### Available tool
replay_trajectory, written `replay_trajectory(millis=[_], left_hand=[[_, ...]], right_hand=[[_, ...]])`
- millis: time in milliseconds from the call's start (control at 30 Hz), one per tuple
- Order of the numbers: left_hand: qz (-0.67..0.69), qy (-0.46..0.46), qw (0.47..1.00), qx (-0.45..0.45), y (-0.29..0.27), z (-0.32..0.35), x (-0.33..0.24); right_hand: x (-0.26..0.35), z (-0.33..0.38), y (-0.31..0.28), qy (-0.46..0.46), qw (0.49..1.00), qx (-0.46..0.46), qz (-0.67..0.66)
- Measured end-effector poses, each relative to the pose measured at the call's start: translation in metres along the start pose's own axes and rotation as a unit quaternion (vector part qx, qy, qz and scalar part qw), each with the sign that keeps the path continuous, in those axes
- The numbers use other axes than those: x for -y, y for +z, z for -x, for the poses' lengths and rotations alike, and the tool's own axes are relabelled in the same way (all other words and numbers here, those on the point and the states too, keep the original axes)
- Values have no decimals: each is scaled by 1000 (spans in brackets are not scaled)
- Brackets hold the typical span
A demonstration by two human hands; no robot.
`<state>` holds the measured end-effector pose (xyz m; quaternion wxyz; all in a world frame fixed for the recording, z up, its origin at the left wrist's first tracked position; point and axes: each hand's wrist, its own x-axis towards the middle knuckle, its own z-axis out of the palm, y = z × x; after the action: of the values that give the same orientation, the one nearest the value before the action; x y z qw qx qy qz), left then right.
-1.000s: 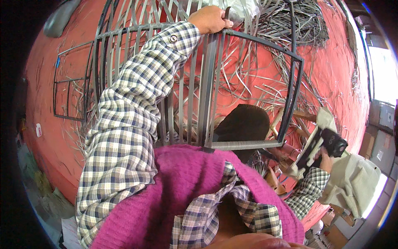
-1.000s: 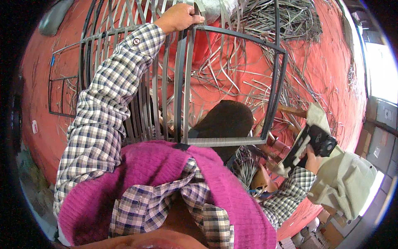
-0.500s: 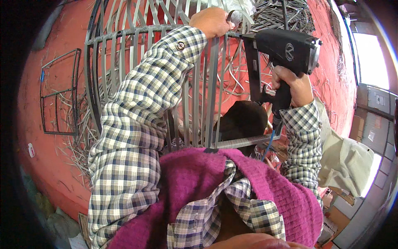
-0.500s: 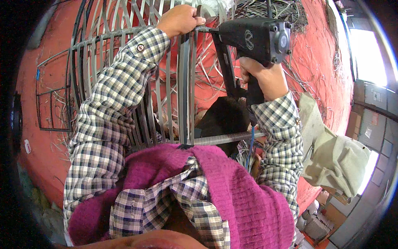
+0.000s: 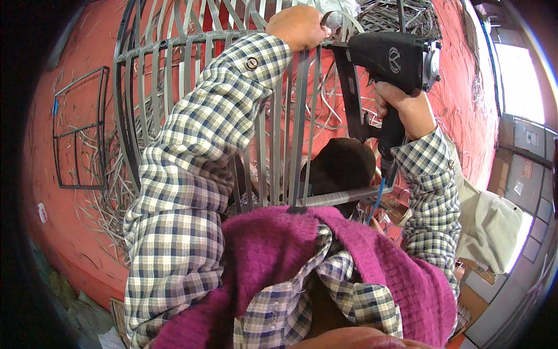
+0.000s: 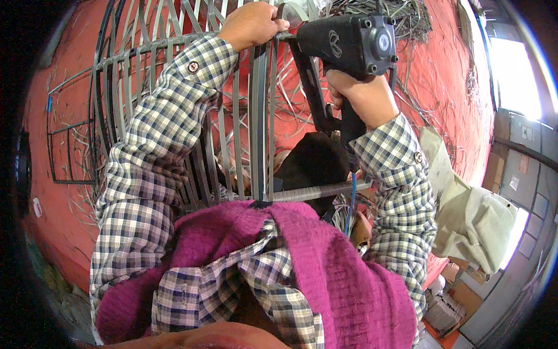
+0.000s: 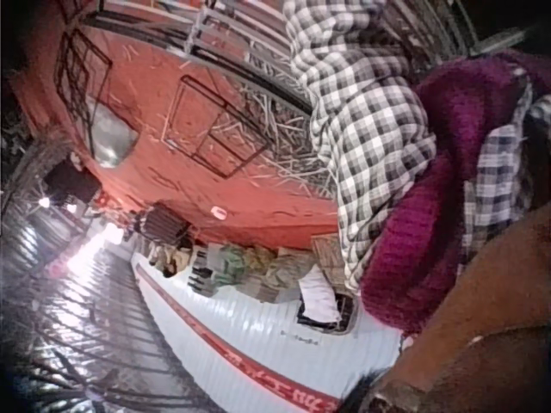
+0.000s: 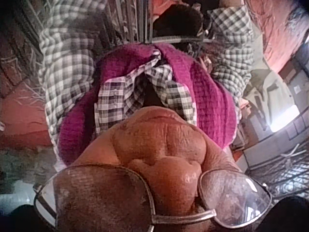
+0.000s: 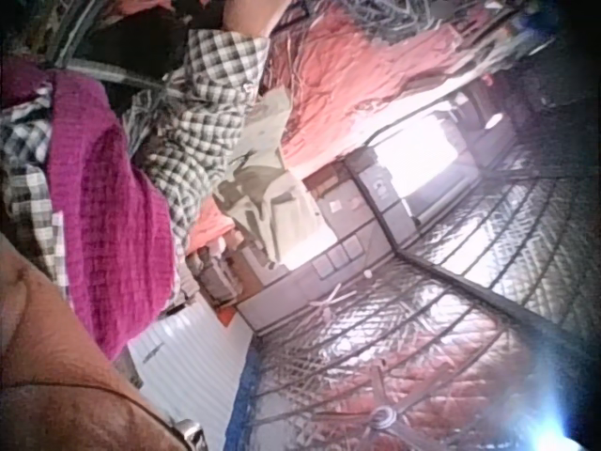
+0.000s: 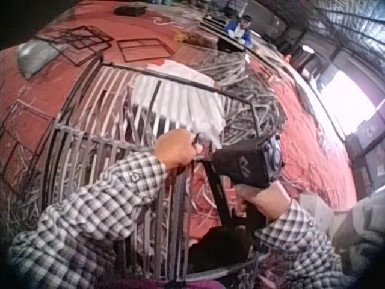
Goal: The person repeatedly picks up thin metal strips, bends them by hand, and secures them to a vertical metal frame using a handheld staple gun. The person works on one strip at a time, moving around the frame to attach each piece.
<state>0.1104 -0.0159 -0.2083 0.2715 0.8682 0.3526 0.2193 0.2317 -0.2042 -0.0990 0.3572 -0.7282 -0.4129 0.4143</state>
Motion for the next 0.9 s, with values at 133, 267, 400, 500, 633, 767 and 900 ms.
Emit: replay_trajectory(millis=[133,267,400,500,633,767,900], left_hand=[[8,-13,1000,9,-2,-1,-3],[-34,-25,999,20,3,-4,-9],[-74,-9,997,32,4,0,-8],[-102,11,991,80,-2,0,-14],[-101,-3,989,109,-23,1,-33],[-89,44,993,59,-50,11,-41],[-94,45,995,1,-60,13,-42]], right_hand=[[-1,-4,-5,-23,997,35,68],[-1,-4,-9,-14,999,16,36],[-9,21,-26,-4,999,-38,6],[-36,70,-79,49,993,-108,-21],[-132,160,-185,57,946,-305,91],[-250,217,-261,204,808,-423,355],[-342,230,-292,408,656,-463,434]])
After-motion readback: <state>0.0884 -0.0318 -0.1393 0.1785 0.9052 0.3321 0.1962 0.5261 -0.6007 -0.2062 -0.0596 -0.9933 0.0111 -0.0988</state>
